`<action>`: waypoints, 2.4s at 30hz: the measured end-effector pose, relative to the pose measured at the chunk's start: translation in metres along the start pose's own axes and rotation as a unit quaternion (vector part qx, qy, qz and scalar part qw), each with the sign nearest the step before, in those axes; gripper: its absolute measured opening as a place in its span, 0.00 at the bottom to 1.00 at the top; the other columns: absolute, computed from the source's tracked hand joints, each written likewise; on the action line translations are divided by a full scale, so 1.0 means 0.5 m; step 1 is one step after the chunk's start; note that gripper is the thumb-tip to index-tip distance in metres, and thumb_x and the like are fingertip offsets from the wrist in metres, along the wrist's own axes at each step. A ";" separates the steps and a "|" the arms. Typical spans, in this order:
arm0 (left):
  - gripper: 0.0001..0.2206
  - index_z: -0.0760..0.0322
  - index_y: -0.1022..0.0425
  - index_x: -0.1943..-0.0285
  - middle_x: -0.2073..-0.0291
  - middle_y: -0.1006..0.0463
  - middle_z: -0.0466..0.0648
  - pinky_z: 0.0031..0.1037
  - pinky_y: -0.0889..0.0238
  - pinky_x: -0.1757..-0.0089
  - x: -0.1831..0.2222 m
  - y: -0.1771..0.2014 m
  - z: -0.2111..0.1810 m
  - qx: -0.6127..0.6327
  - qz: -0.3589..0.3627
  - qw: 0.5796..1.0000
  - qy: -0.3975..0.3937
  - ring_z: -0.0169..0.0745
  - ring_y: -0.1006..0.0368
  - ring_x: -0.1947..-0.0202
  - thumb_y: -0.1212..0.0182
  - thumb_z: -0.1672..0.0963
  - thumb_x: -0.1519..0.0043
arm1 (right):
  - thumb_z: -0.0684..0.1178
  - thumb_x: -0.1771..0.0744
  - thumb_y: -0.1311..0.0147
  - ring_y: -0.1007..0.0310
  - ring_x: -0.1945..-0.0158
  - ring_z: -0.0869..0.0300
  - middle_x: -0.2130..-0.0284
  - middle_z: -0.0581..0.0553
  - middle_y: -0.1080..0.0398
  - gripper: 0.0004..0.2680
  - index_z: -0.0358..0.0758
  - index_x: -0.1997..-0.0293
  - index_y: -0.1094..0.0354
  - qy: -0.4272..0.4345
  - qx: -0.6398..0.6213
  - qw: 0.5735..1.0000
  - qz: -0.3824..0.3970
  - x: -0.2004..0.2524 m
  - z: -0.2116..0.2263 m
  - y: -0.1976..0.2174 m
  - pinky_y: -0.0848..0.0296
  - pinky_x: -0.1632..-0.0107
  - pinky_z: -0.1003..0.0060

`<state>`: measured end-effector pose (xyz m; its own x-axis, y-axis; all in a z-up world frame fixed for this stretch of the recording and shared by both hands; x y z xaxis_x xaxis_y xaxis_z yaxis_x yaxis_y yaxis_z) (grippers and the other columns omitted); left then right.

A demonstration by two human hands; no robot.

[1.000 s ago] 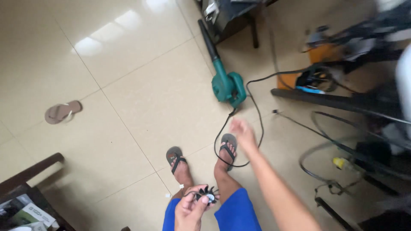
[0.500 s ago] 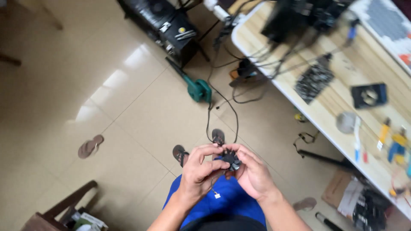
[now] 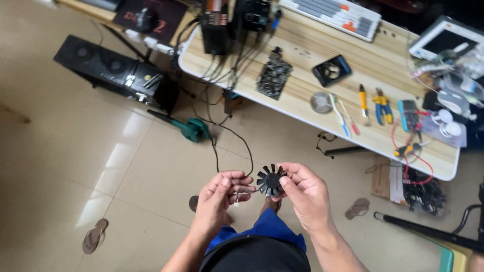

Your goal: Cleaning a GPU fan using a toothbrush, an electric air blower, and a cloth.

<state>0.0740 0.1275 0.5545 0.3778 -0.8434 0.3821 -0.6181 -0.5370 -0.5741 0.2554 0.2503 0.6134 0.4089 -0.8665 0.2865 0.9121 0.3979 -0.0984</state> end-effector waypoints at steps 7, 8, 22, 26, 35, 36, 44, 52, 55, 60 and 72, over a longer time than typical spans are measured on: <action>0.18 0.73 0.19 0.38 0.56 0.13 0.54 0.29 0.18 0.58 -0.049 -0.262 0.154 -0.127 0.106 0.985 0.046 0.42 0.15 0.61 0.29 0.58 0.36 | 0.39 0.31 0.41 0.16 0.73 0.56 0.67 0.38 0.17 0.11 0.29 0.43 0.23 0.042 0.064 0.995 -0.059 0.005 0.014 0.259 0.12 0.65 0.65; 0.18 0.73 0.19 0.39 0.59 0.15 0.52 0.26 0.19 0.59 -0.059 -0.291 0.188 -0.122 0.130 0.983 0.043 0.39 0.17 0.63 0.25 0.61 0.39 | 0.38 0.31 0.42 0.16 0.73 0.58 0.68 0.39 0.16 0.11 0.31 0.43 0.22 0.028 0.089 0.993 -0.066 0.006 0.017 0.290 0.11 0.64 0.67; 0.04 0.76 0.18 0.55 0.77 0.15 0.58 0.29 0.25 0.70 -0.059 -0.535 0.321 -0.206 0.187 0.959 0.052 0.43 0.21 0.82 0.30 0.63 0.34 | 0.47 0.33 0.33 0.31 0.75 0.68 0.78 0.54 0.25 0.04 0.41 0.63 0.22 0.012 0.172 0.979 -0.113 0.013 0.004 0.536 0.28 0.69 0.68; 0.02 0.75 0.18 0.60 0.75 0.16 0.54 0.30 0.21 0.70 -0.092 -0.547 0.354 -0.178 0.236 0.953 0.068 0.44 0.18 0.79 0.30 0.64 0.35 | 0.58 0.28 0.46 0.24 0.74 0.67 0.77 0.54 0.21 0.13 0.45 0.65 0.20 0.057 0.211 0.964 -0.154 0.005 -0.015 0.579 0.26 0.70 0.68; 0.10 0.77 0.14 0.46 0.70 0.11 0.61 0.29 0.15 0.63 -0.260 -0.515 0.378 -0.193 0.200 0.945 0.174 0.44 0.13 0.70 0.29 0.62 0.35 | 0.52 0.30 0.40 0.19 0.70 0.59 0.65 0.42 0.20 0.15 0.33 0.41 0.24 0.003 0.027 0.993 -0.112 -0.086 -0.045 0.568 0.13 0.60 0.66; 0.10 0.77 0.14 0.46 0.70 0.11 0.61 0.29 0.15 0.63 -0.277 -0.529 0.356 -0.190 0.201 0.945 0.176 0.44 0.13 0.70 0.29 0.62 0.35 | 0.52 0.30 0.40 0.19 0.70 0.59 0.65 0.42 0.20 0.15 0.33 0.41 0.24 0.001 0.030 0.993 -0.115 -0.104 -0.047 0.566 0.13 0.60 0.66; 0.13 0.74 0.15 0.44 0.68 0.12 0.58 0.30 0.16 0.59 -0.451 -0.503 0.291 -0.191 0.255 0.929 0.188 0.46 0.11 0.64 0.33 0.57 0.31 | 0.58 0.29 0.45 0.15 0.69 0.63 0.70 0.48 0.21 0.16 0.34 0.46 0.21 0.076 0.178 0.971 -0.143 -0.241 0.053 0.498 0.10 0.60 0.69; 0.14 0.66 0.11 0.41 0.65 0.11 0.49 0.26 0.23 0.59 -0.556 -0.469 0.281 -0.230 0.232 0.918 0.224 0.36 0.16 0.66 0.30 0.56 0.33 | 0.48 0.30 0.39 0.13 0.72 0.63 0.75 0.49 0.20 0.06 0.40 0.51 0.21 -0.017 0.197 0.963 -0.184 -0.323 0.026 0.471 0.17 0.63 0.71; 0.14 0.67 0.11 0.42 0.63 0.12 0.46 0.25 0.27 0.57 -0.583 -0.450 0.312 -0.197 0.230 0.929 0.215 0.33 0.20 0.64 0.29 0.56 0.33 | 0.45 0.31 0.37 0.12 0.73 0.62 0.77 0.51 0.22 0.04 0.40 0.54 0.20 -0.033 0.204 0.959 -0.196 -0.350 0.018 0.476 0.20 0.65 0.73; 0.26 0.63 0.19 0.31 0.42 0.15 0.65 0.42 0.26 0.55 -0.614 -0.467 0.236 -0.367 0.124 0.919 0.068 0.53 0.18 0.50 0.23 0.51 0.37 | 0.39 0.31 0.37 0.13 0.72 0.51 0.71 0.34 0.19 0.07 0.27 0.50 0.20 -0.032 0.029 0.970 -0.240 -0.418 -0.037 0.521 0.11 0.67 0.61; 0.12 0.72 0.17 0.42 0.60 0.12 0.62 0.44 0.18 0.55 -0.610 -0.489 0.356 -0.128 0.003 0.969 0.212 0.59 0.15 0.65 0.39 0.57 0.29 | 0.41 0.29 0.37 0.19 0.72 0.57 0.70 0.40 0.24 0.04 0.34 0.53 0.27 -0.147 -0.120 0.981 -0.046 -0.519 -0.134 0.542 0.19 0.67 0.68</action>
<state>0.2323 0.5126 0.4494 0.0906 -0.7337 0.6734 -0.7909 -0.4639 -0.3990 0.3984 0.5630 0.4486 0.3313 -0.7569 0.5633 0.9395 0.2096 -0.2709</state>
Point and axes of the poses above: each hand's wrist, its own x-axis away from the middle knuckle, its own y-axis out of the back of the hand, z = x × y, the point moved 7 cm from there along -x, towards the middle knuckle
